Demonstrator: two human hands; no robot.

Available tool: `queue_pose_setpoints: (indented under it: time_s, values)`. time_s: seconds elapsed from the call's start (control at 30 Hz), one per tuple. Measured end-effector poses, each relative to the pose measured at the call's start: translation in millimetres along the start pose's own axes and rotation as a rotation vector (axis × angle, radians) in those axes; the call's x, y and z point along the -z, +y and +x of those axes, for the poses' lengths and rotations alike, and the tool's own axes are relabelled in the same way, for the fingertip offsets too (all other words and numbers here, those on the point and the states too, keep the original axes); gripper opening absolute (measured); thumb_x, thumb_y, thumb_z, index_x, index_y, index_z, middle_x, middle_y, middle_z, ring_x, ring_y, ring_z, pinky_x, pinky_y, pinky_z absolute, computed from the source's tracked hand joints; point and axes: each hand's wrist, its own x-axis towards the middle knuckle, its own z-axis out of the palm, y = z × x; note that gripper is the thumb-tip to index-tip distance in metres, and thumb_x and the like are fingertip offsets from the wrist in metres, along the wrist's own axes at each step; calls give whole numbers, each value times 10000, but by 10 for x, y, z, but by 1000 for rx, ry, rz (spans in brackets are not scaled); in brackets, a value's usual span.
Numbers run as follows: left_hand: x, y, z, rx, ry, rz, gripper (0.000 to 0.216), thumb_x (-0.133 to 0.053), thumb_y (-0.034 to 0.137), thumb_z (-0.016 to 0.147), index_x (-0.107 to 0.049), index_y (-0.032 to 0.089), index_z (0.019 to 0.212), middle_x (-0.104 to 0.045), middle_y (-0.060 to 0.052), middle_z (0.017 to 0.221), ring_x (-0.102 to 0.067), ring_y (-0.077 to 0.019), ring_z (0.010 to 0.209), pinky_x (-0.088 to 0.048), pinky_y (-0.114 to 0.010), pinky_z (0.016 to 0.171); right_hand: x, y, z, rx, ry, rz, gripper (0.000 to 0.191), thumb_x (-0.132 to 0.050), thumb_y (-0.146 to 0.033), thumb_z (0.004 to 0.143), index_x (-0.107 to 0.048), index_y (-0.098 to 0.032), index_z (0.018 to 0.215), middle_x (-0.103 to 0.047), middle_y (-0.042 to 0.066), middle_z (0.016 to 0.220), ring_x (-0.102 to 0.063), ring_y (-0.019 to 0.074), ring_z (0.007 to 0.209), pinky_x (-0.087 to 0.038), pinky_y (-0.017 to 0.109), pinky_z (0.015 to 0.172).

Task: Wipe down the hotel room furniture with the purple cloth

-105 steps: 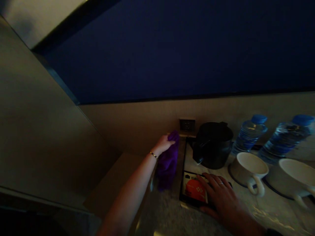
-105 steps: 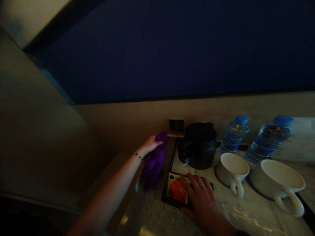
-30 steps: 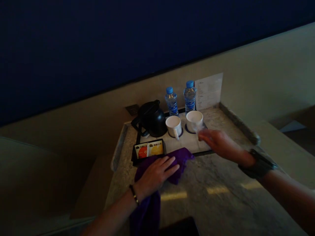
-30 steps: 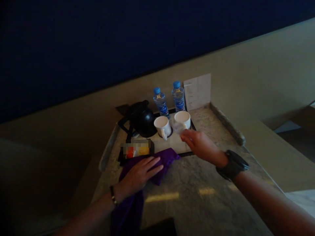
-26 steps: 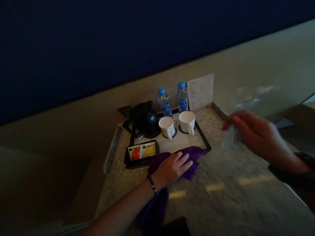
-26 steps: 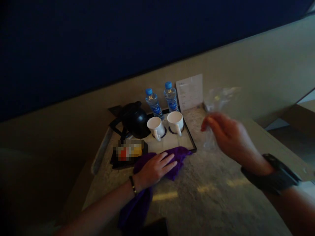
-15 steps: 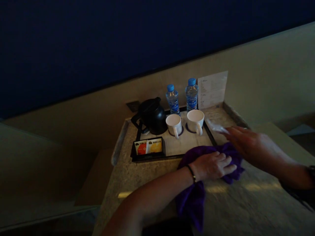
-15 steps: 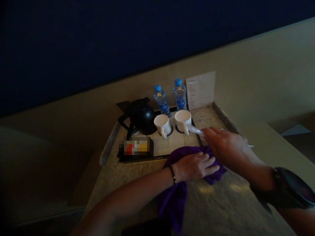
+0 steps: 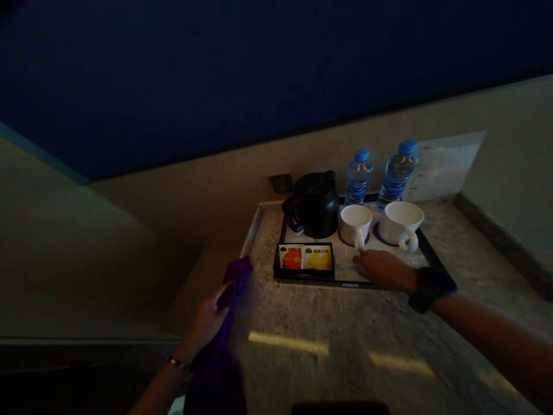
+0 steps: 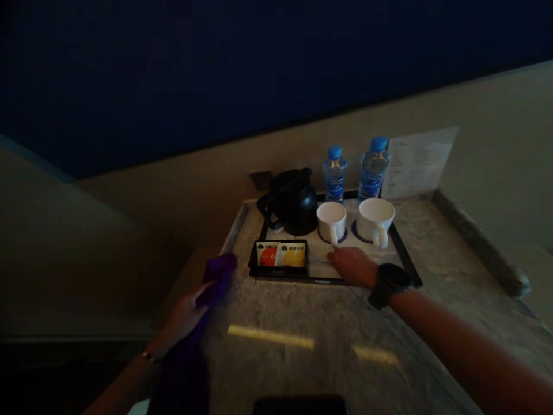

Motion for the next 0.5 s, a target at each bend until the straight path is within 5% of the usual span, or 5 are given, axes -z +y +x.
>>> queue_pose_setpoints:
  time_s: [0.13, 0.27, 0.37, 0.43, 0.5]
  values:
    - [140, -5, -35, 4, 160, -93, 554, -488, 275, 820, -490, 162, 1362, -603, -102, 1313, -590, -224, 1188, -461, -407, 1062, 93, -118, -80, -44, -31, -42, 263, -540, -158, 906, -623, -45, 1129, -634, 210, 1075, -631, 340, 966, -548, 464, 813]
    - [-291, -83, -85, -207, 194, 100, 533, -572, 342, 812, -544, 261, 1339, -543, -65, 1392, -508, -258, 1288, -453, -429, 1070, 422, -233, -193, -63, 8, 29, 391, -587, -260, 915, -579, -85, 1265, -597, 180, 1238, -595, 300, 1113, -513, 443, 973]
    - [-517, -340, 9, -143, 238, 181, 534, -536, 204, 750, -612, 269, 1274, -635, -55, 1276, -596, -265, 1184, -513, -421, 1009, 779, -226, -92, -72, 193, 152, 356, -537, -313, 945, -584, -188, 1275, -621, 109, 1228, -617, 297, 1081, -534, 482, 938]
    - [-312, -413, 191, -88, 288, 134, 552, -477, 142, 710, -645, 262, 1222, -683, -41, 1190, -653, -231, 1085, -542, -368, 969, 983, -158, 109, -125, 376, 163, 388, -502, -316, 957, -556, -138, 1297, -624, 154, 1205, -633, 335, 1036, -537, 531, 900]
    - [187, -219, 463, -132, 334, 80, 524, -452, 156, 731, -648, 248, 1207, -692, -35, 1166, -665, -203, 1049, -547, -329, 951, 1095, -78, 399, -179, 532, 212, 487, -543, -301, 934, -486, -31, 1335, -570, 237, 1252, -596, 374, 1096, -495, 560, 950]
